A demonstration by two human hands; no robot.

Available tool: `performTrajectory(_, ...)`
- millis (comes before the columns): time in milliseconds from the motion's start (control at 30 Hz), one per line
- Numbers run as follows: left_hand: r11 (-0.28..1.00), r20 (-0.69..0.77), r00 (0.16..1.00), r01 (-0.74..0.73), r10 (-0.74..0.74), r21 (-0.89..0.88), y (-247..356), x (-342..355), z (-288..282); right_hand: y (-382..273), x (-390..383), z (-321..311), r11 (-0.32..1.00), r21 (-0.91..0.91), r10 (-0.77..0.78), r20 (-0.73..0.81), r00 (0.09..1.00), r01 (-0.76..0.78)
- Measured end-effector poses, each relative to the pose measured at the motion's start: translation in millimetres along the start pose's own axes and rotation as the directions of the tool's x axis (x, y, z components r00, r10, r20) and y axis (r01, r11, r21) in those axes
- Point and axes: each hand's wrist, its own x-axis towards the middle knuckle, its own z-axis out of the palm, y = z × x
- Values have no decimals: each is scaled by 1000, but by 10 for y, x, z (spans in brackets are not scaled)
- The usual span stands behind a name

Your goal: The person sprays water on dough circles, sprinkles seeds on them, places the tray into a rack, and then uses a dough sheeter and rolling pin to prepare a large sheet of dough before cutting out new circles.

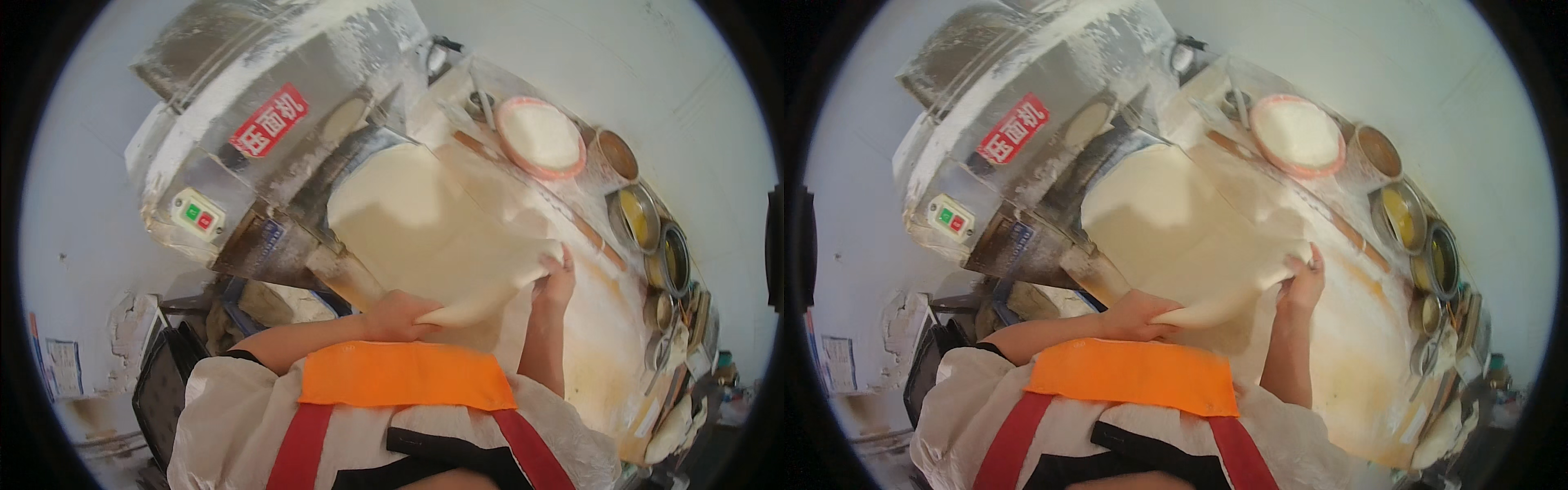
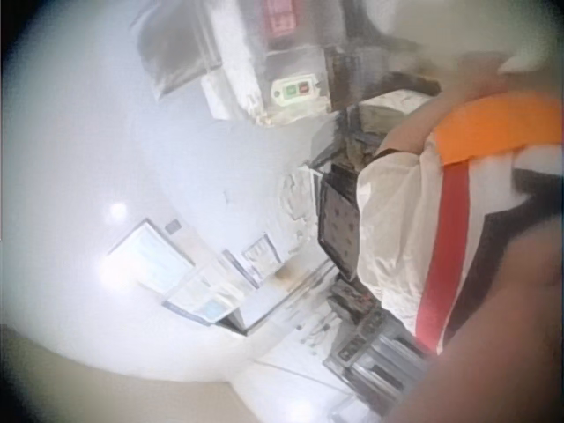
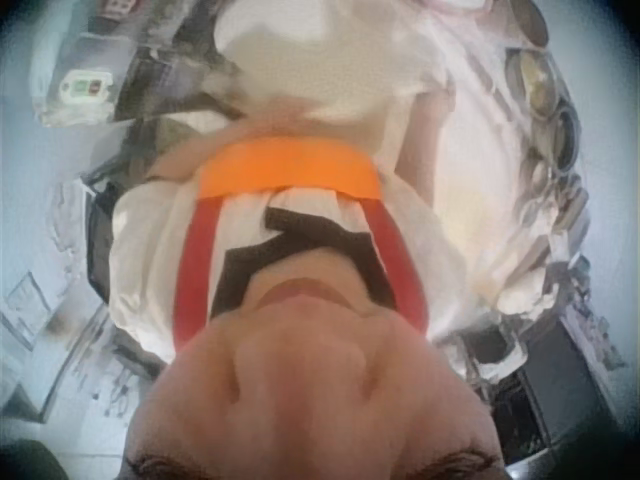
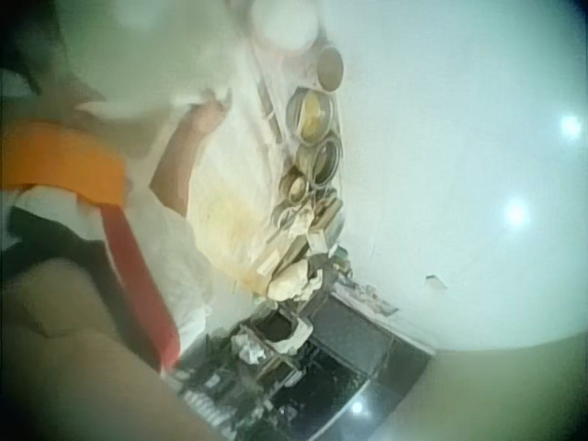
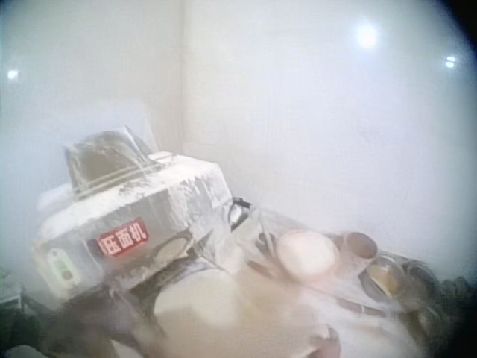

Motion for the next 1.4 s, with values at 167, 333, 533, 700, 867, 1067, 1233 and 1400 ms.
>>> performTrajectory(167, 860, -95, 974, 135, -207, -492, -28, 202, 109, -179, 305, 207, 962, -271, 34, 92, 995, -8)
performTrajectory(333, 500, -276, 699, 134, -659, -856, -651, 297, -402, 349, 912, 573, 919, -336, -38, 448, 893, 208)
performTrajectory(533, 277, -30, 472, 465, -881, -841, -1207, 113, -200, 817, 942, 122, -12, -928, -27, 374, 927, 374)
performTrajectory(700, 599, -399, 448, 559, -800, -573, -1412, 637, 127, 736, 485, -354, 42, -957, 81, 291, 953, 288)
performTrajectory(867, 937, -614, 785, 273, -86, 219, -891, 955, 149, 631, -325, -1104, 122, -989, 77, 96, 992, 86)
performTrajectory(1067, 776, -249, 963, 75, 107, 626, -1014, 1056, 376, 419, -203, -675, 40, -902, -263, 405, 876, 430)
performTrajectory(1233, 869, -240, 970, 79, 47, 488, -1071, 968, 71, 841, -249, -137, -174, -656, -19, 748, 664, 734)
performTrajectory(1400, 807, -631, 652, 50, 420, 589, -255, 46, -1004, 828, -94, -108, -87, -700, 113, 700, 705, 709)
